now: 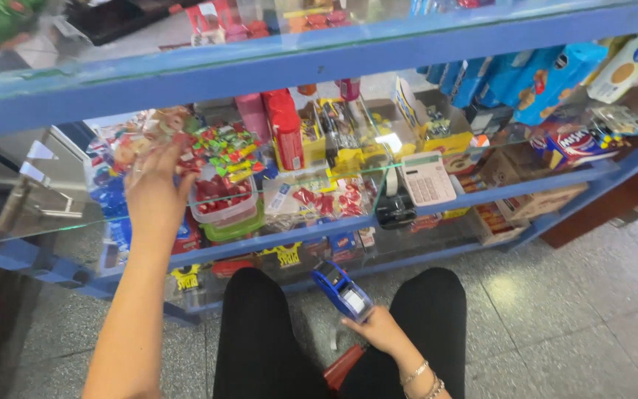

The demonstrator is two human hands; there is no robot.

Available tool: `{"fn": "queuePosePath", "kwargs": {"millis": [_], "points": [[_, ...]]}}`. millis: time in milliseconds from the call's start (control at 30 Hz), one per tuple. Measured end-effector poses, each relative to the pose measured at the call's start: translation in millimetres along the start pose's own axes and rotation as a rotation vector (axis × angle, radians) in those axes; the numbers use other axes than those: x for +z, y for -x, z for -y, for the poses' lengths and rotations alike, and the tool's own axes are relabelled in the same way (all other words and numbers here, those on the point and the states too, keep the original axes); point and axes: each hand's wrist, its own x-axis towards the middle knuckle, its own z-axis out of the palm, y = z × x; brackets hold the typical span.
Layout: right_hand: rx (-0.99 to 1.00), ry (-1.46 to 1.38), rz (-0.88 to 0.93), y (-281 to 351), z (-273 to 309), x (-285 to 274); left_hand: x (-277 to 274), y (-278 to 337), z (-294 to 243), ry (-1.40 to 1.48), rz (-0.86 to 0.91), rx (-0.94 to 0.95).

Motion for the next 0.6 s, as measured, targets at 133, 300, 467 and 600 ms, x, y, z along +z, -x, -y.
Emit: {"fn": "queuePosePath", "kwargs": {"millis": [133, 300, 467, 600], "points": [[0.112, 0.043, 0.012, 13, 18, -10, -7, 49, -56, 0.097, -0.404, 0.268], [-0.001, -0.014, -0.089, 25, 60, -21, 140, 112, -105, 0.345, 0.062, 0.246], [-0.028, 0.007, -0.092, 28, 45, -14, 277, 41, -104, 0.254, 0.262, 0.247], [-0.084, -0.017, -0.106, 20, 15, -5, 316, -3, -98, -0.051, 0.31, 0.461]]}}
